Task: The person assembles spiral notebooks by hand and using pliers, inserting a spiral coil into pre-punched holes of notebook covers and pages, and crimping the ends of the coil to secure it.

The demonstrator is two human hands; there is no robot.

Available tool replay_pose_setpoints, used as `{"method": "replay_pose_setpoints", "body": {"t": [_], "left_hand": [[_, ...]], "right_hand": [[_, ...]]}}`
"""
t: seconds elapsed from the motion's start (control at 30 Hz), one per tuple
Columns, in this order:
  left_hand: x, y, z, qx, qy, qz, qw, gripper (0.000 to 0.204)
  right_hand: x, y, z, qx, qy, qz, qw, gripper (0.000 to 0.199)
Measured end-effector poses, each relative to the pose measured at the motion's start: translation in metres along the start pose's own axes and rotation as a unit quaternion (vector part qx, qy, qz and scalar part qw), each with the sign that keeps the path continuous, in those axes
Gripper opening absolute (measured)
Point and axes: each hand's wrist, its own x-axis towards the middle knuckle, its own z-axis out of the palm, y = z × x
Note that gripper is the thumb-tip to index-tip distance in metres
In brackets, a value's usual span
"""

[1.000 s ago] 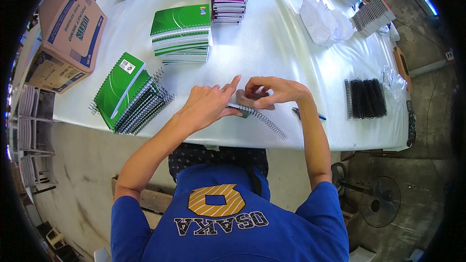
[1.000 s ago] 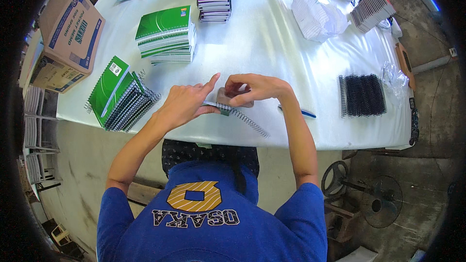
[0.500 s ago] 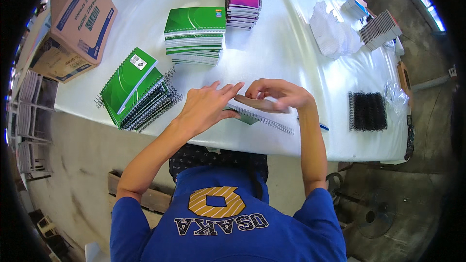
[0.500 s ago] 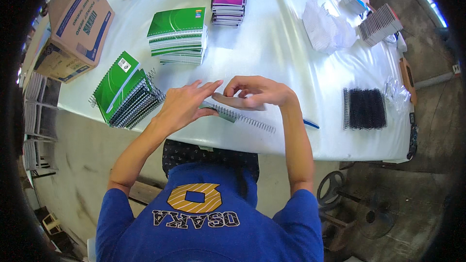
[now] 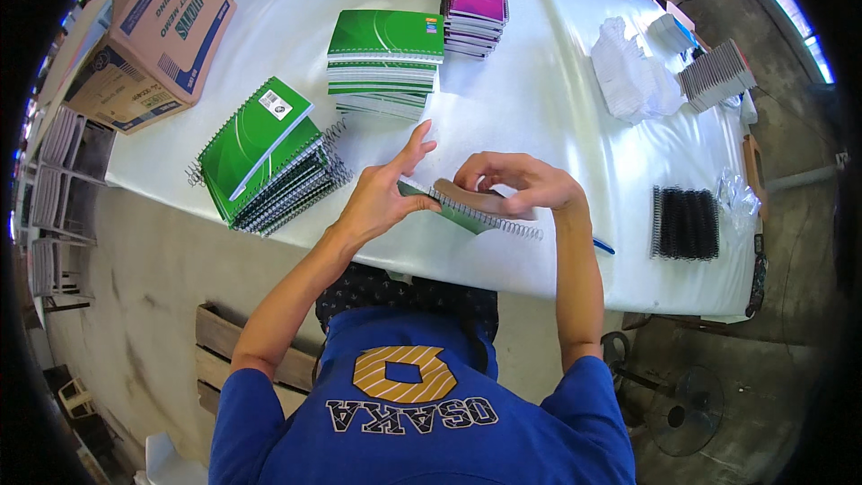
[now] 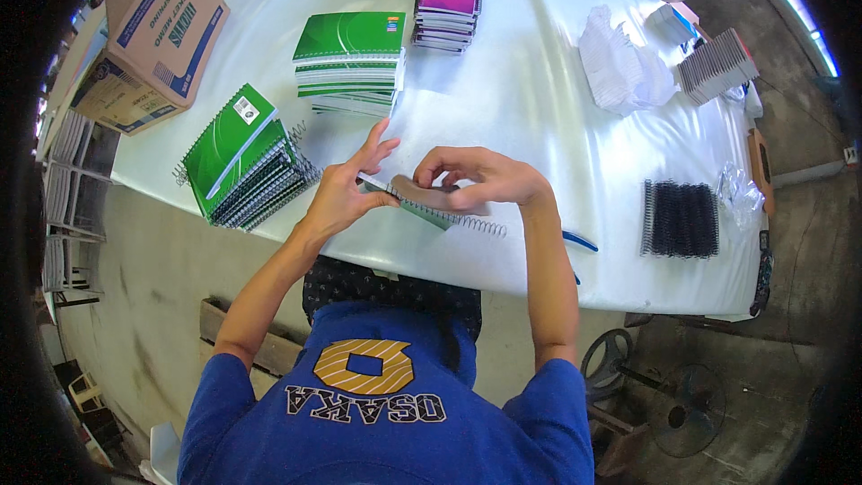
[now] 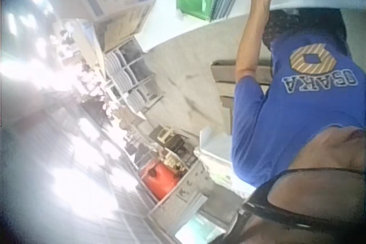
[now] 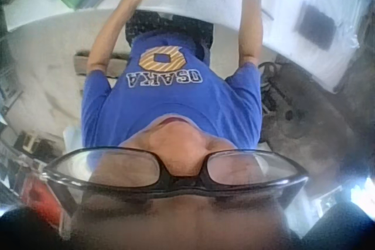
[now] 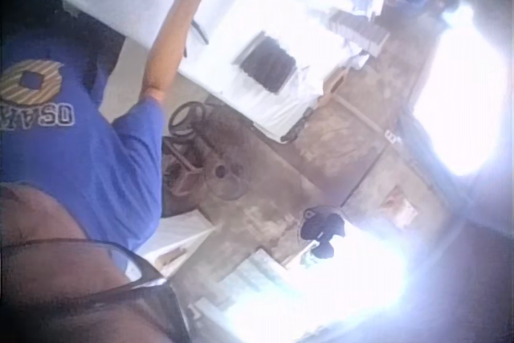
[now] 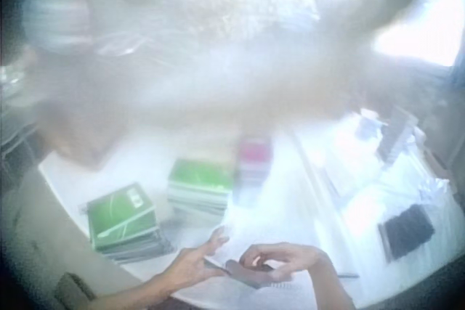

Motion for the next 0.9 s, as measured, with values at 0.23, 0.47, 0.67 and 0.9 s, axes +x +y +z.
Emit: {"method": "replay_pose_setpoints", "body": {"t": [0.23, 0.47, 0.67, 0.9], "left_hand": [[-0.002, -0.002, -0.002, 0.017, -0.012, -0.001, 1.000, 0.113], [-0.003, -0.003, -0.005, -0.002, -0.027, -0.026, 0.999, 0.113], [0.002, -0.021, -0.020, -0.146, -0.132, -0.024, 0.980, 0.076], [0.000, -0.016, -0.021, -0.190, -0.205, -0.020, 0.960, 0.050]], "right_hand": [[0.010, 0.002, -0.003, -0.045, 0.023, 0.034, 0.998, 0.049], [0.025, -0.001, 0.001, -0.070, 0.030, 0.068, 0.995, 0.044], [0.005, 0.006, -0.006, -0.182, 0.099, 0.122, 0.971, 0.047], [-0.084, 0.008, 0.037, -0.507, 0.347, 0.226, 0.756, 0.049]]}}
